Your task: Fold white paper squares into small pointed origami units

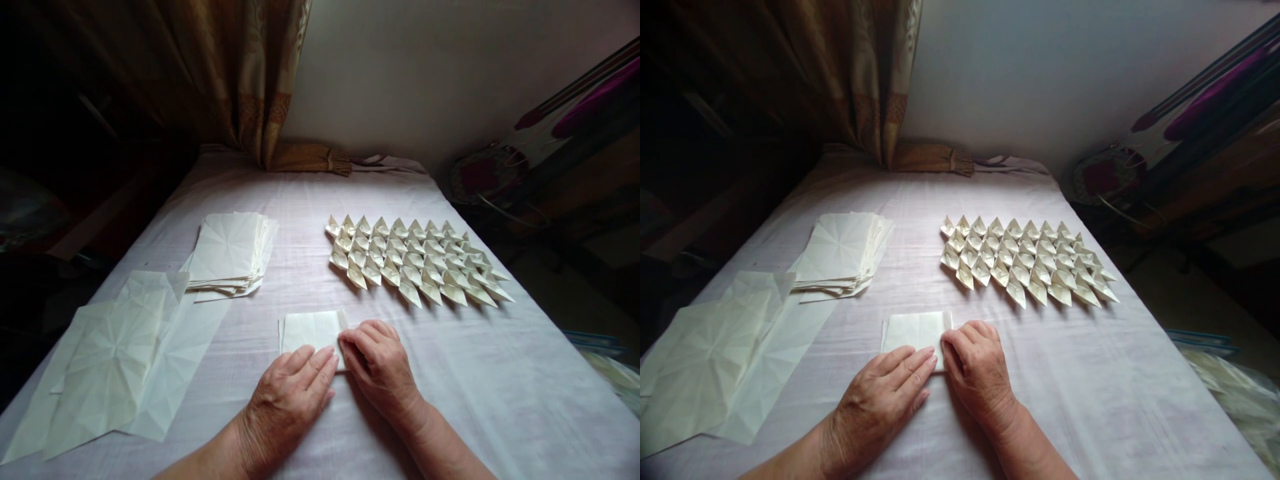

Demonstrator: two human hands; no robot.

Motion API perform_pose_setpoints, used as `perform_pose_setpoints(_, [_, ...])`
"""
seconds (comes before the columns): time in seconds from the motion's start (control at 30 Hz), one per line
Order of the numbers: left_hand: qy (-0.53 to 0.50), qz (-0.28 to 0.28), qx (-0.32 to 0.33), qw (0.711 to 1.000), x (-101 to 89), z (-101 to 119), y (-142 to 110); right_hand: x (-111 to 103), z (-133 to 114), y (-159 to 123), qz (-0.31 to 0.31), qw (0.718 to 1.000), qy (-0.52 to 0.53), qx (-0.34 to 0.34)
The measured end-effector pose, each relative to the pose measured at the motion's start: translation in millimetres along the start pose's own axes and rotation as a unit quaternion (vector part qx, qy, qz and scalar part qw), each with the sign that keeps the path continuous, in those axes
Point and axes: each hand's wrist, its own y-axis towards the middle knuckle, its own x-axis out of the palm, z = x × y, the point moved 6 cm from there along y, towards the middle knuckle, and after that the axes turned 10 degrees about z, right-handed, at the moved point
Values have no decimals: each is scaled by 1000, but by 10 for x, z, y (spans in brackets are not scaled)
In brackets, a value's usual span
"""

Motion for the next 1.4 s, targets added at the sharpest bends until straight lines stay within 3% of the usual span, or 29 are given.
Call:
perform_pose_setpoints(0.2, [-3, -9, -18, 1000, -45, -91, 28, 16, -12, 2, -6, 1000, -1, -19])
perform_pose_setpoints(0.4, [-24, -52, -22, 998, 42, -135, 23, 23, -9, 5, -10, 1000, 3, -17])
perform_pose_setpoints(0.77, [-19, -75, -39, 996, 84, -139, -14, 32, 1, -10, -13, 1000, 7, -13])
perform_pose_setpoints(1.4, [-10, -74, -37, 996, 92, -133, 2, -1, 8, 23, -6, 1000, -9, 23])
